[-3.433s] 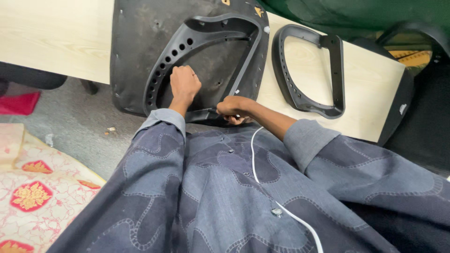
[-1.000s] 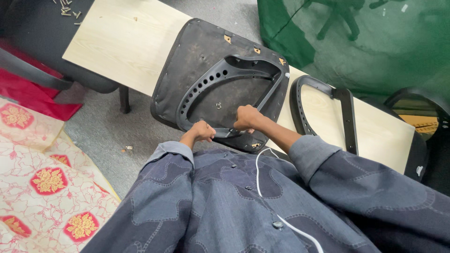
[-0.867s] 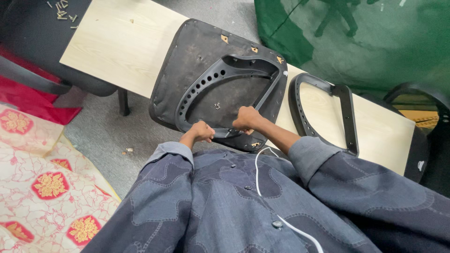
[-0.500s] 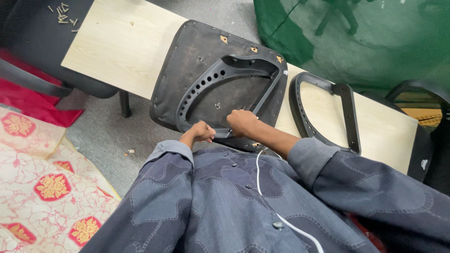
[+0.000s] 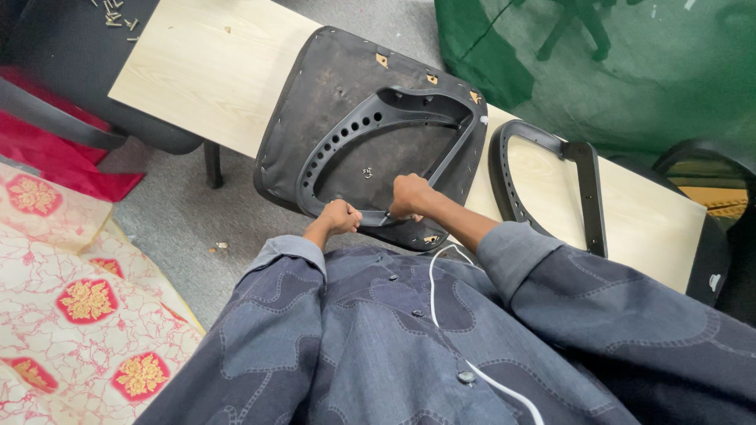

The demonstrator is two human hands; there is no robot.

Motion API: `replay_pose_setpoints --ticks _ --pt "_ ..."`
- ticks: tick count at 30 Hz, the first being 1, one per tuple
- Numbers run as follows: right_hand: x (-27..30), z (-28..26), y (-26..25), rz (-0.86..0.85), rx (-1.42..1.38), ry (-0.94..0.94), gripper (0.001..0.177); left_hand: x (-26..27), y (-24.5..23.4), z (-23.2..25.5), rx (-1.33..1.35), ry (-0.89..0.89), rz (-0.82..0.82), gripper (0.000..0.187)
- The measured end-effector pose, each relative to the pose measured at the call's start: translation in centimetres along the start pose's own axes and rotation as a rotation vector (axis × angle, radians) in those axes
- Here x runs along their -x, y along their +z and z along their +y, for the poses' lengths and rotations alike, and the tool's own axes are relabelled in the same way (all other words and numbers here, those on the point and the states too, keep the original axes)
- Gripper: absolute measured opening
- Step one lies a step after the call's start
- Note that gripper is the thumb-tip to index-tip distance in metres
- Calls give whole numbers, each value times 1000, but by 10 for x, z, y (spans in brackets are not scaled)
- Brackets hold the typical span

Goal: The person uses a screwdriver to attach a black plastic frame to the underside of an overturned chair seat. They align the frame, insert screws, and tighten them to secure the frame to the seat.

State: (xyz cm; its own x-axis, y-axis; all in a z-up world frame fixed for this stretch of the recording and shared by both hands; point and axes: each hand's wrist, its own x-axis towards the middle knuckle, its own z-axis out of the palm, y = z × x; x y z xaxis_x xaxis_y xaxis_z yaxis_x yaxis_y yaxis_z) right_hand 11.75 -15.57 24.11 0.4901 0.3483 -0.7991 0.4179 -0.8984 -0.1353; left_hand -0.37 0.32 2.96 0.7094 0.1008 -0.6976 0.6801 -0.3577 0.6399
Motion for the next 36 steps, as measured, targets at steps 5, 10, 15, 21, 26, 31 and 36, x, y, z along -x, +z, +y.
replay_pose_setpoints --ticks 5,10,15,21,26,31,36 --pt "-2 -1 4 18 8 -2 17 5 1 1 28 26 42 22" --pt "-12 11 27 253 250 -282 24 3 5 -2 78 30 58 20" --pt "-27 24 37 357 479 -570 10 0 9 -7 30 36 86 24" --pt "-22 26 28 278 396 -527 19 2 10 -8 47 45 112 24" --pt "-11 17 16 208 156 -298 12 2 13 -10 44 51 123 24" --pt "3 15 3 80 -115 -59 24 4 10 -9 -5 55 127 23" --pt "11 15 3 97 -178 -43 23 5 7 -6 -60 78 119 24"
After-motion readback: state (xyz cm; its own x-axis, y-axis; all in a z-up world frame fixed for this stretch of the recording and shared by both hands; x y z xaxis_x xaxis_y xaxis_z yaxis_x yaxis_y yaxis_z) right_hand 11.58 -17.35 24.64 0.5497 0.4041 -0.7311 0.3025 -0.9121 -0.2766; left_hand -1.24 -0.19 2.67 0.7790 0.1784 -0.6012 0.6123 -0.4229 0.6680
